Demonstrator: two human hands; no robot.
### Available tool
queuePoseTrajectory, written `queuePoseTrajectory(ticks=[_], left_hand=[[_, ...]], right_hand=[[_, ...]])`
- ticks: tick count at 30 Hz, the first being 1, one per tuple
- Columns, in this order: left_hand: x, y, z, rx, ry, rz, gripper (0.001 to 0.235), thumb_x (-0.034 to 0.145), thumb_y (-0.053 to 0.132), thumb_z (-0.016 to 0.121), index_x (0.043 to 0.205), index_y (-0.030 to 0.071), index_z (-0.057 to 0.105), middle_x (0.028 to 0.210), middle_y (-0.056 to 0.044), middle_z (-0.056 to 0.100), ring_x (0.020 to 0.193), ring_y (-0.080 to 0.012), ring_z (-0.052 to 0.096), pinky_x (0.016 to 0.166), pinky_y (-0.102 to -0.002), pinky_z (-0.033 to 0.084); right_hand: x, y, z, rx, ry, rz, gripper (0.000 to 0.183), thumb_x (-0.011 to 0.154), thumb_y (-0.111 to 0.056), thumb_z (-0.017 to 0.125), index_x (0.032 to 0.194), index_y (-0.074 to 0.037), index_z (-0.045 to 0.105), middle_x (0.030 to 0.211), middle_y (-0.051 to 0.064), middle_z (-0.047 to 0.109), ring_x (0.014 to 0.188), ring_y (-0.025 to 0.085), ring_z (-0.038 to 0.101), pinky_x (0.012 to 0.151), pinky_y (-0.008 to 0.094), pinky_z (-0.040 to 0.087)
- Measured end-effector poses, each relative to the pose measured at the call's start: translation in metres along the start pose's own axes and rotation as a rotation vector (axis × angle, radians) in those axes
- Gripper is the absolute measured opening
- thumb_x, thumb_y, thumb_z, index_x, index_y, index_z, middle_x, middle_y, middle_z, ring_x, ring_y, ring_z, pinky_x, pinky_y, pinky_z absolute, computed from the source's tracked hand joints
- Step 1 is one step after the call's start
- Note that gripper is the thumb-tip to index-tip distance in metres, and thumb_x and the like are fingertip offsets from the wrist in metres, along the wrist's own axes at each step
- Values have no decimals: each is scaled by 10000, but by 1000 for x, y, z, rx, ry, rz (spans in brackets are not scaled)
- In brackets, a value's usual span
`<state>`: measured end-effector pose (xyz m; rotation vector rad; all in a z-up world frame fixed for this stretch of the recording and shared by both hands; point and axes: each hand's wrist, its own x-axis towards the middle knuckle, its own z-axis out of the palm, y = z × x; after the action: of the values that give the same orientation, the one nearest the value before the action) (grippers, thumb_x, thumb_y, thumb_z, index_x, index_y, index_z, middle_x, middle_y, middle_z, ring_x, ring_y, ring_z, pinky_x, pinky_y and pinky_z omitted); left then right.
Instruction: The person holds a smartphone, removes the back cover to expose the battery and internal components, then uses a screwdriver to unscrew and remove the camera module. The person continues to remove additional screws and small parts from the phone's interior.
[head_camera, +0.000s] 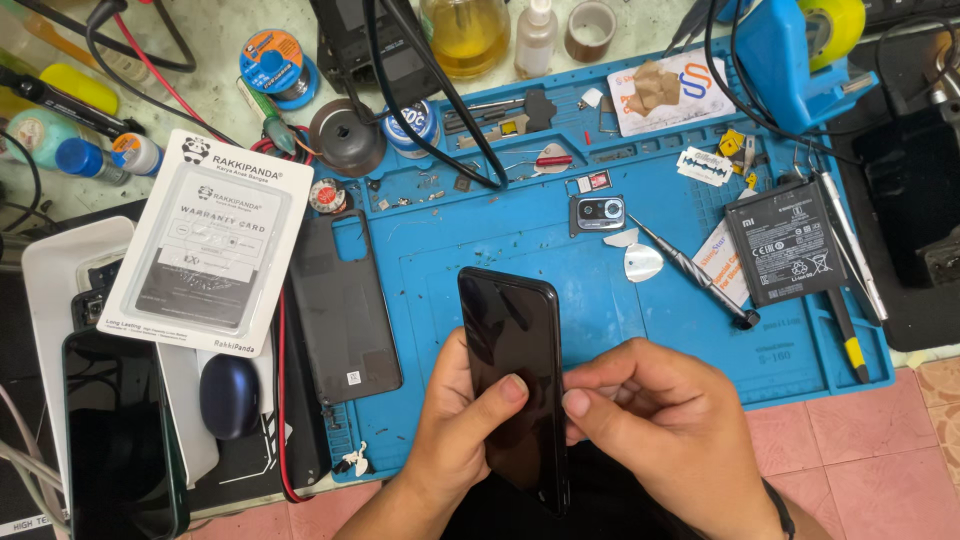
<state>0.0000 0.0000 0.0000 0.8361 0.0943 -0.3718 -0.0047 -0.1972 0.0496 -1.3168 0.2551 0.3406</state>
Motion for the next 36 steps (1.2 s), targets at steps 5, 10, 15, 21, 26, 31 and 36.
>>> queuePoseTrajectory(ticks=[5,10,15,21,26,31,36], left_hand=[[1,1,3,27,38,-8,458,991,132,687,1365,1,458,1196,-124,646,1071,-171,647,925,-351,563],[2,3,5,-12,26,-19,450,985,135,665,1370,18,464,1191,-120,650,1059,-163,655,902,-342,573],[1,3,3,-11,6,-25,396,1001,130,659,1327,6,472,1186,-137,655,1043,-184,672,883,-361,593],[1,1,5,10,29,-31,405,994,122,659,1338,17,473,1181,-125,648,1041,-167,661,886,-346,586],[3,2,10,80,62,4,377,1007,118,661,1317,1,480,1196,-130,644,1070,-168,656,908,-342,581],[8,10,18,-42,76,-49,353,985,138,641,1254,11,451,1152,-168,648,967,-247,712,802,-431,648],[9,10,19,-32,70,-27,339,992,128,649,1238,10,449,1144,-185,646,944,-262,719,799,-433,651]], right_hand=[[5,-2,-1,-27,10,3,87,865,34,735,949,54,737,839,137,792,723,145,758,650,291,632],[6,-5,0,1,-26,-14,89,868,33,722,953,56,736,870,138,803,759,152,777,681,306,658],[5,-6,-2,10,-19,23,105,861,35,726,961,62,739,872,139,802,769,158,776,695,308,650],[5,-5,-3,-23,-2,12,104,854,44,734,957,61,735,856,136,797,746,154,761,675,294,625],[9,-3,-7,-38,9,21,115,849,49,734,964,54,738,837,146,795,717,163,753,661,298,621],[19,0,-8,75,-23,-11,142,876,49,701,1013,61,737,885,162,783,754,191,747,697,326,619],[26,4,-14,143,-56,7,140,889,41,699,1024,70,726,881,163,766,756,202,731,708,331,602]])
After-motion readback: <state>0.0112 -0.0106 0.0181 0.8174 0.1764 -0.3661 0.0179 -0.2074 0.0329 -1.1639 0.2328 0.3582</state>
